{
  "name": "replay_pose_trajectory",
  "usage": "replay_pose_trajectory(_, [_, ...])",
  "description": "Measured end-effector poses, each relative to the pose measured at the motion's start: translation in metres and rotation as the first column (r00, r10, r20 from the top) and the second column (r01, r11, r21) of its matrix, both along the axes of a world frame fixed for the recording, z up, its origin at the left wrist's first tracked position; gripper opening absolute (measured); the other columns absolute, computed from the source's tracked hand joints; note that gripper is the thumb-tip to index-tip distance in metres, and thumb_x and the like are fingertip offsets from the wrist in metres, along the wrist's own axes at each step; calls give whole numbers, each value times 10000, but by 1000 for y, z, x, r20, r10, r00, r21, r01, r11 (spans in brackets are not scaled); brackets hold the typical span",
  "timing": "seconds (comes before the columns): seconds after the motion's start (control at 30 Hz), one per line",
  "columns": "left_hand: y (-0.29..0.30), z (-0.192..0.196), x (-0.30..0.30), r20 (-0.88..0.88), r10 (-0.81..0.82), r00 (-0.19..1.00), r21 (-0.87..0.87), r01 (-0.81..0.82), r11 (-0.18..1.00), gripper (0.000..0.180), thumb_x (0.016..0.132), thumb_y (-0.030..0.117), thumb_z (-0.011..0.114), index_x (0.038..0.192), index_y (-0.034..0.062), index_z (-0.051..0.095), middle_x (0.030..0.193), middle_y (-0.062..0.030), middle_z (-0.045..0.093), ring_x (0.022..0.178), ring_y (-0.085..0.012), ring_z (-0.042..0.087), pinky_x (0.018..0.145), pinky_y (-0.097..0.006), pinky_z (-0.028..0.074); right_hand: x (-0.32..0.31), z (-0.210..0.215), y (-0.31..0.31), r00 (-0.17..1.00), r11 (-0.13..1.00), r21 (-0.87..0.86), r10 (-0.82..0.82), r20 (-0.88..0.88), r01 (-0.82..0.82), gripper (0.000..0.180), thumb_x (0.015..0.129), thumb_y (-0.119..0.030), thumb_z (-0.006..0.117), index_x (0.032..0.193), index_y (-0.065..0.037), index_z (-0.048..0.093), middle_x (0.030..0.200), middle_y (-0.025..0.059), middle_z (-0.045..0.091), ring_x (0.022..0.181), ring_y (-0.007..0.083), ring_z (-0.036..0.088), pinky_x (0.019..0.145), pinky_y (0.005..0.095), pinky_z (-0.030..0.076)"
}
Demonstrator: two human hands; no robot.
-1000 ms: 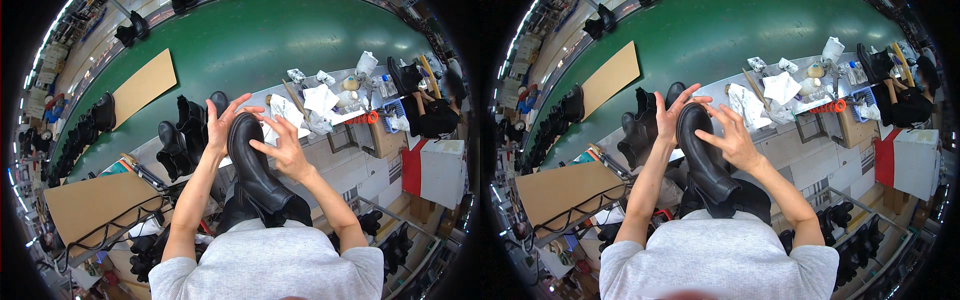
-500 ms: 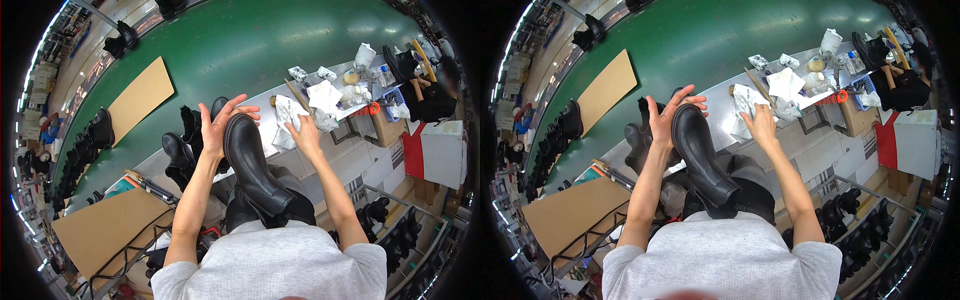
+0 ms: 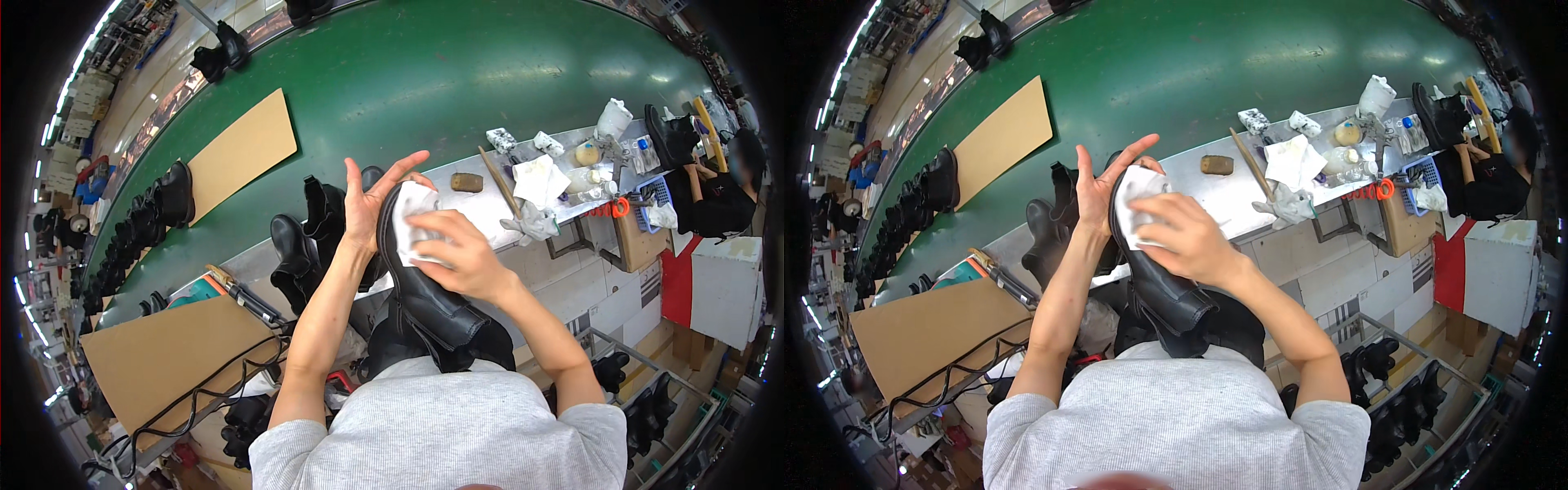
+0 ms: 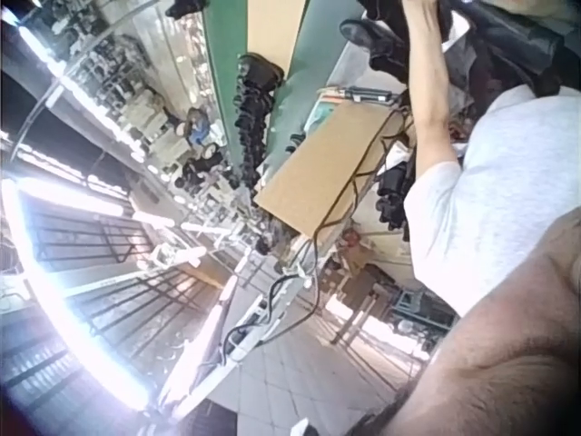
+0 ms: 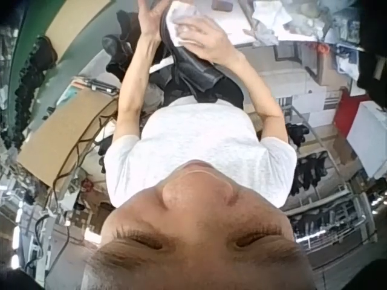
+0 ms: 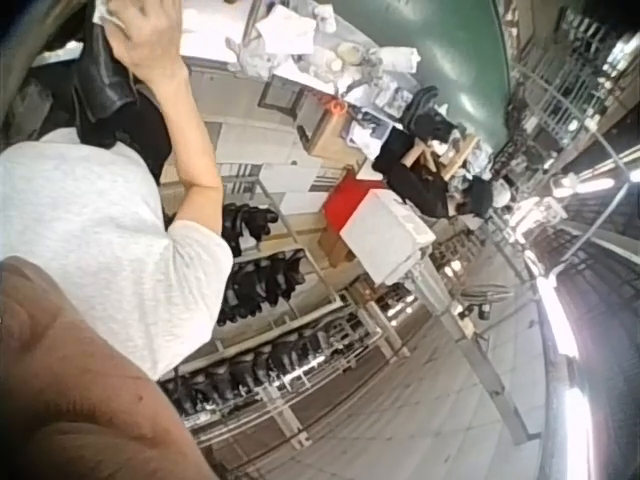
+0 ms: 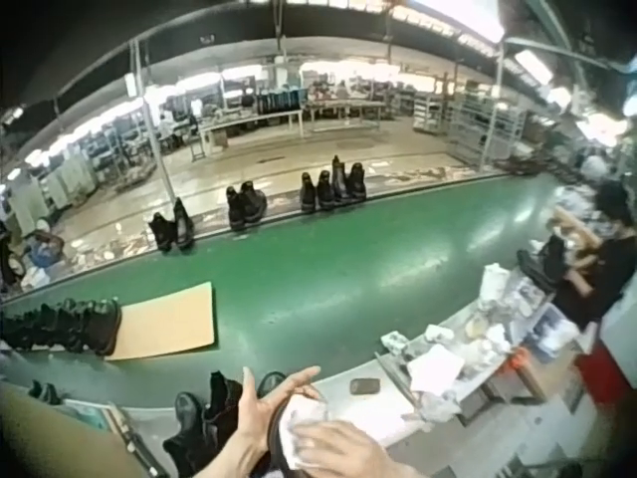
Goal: Cleaning and inspecting black leather boots on a factory production line.
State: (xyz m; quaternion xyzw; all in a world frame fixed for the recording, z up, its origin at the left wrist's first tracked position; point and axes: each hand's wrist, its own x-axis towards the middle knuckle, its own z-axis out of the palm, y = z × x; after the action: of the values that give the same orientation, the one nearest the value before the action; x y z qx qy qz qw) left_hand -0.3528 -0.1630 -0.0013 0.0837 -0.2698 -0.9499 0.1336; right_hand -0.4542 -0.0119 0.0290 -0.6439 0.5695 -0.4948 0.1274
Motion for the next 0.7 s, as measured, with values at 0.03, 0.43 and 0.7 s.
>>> replay_pose_trajectory(0.03, [0,1,-6,-55,-60,997,-12,59,998,1044,780,822,214,1388,-22,308,1081,-153,572,1015,-237,572,906,-358,468,0,5,-7,990,1000,12,25,-139,-23,199,669,-11,716,849,-38,636,1076,123,600,1035,325,563,899,386,450])
replay_pose_trajectory(0.43, [21,16,-48,69,-34,997,182,21,983,1109,732,865,183,1426,2,241,1275,-202,478,1119,-266,535,960,-389,434,-63,-1,-36,947,947,8,-322,9,322,238,698,-60,719,925,-46,648,792,94,551,666,240,586,594,353,494])
replay_pose_trajectory(0.7, [17,15,-50,111,3,994,25,-6,1000,1126,723,871,173,1436,2,215,1234,-244,459,981,-261,563,894,-379,464,-53,-9,-19,948,949,-9,-315,40,316,207,670,-80,742,861,-81,660,768,53,551,644,201,603,586,347,507])
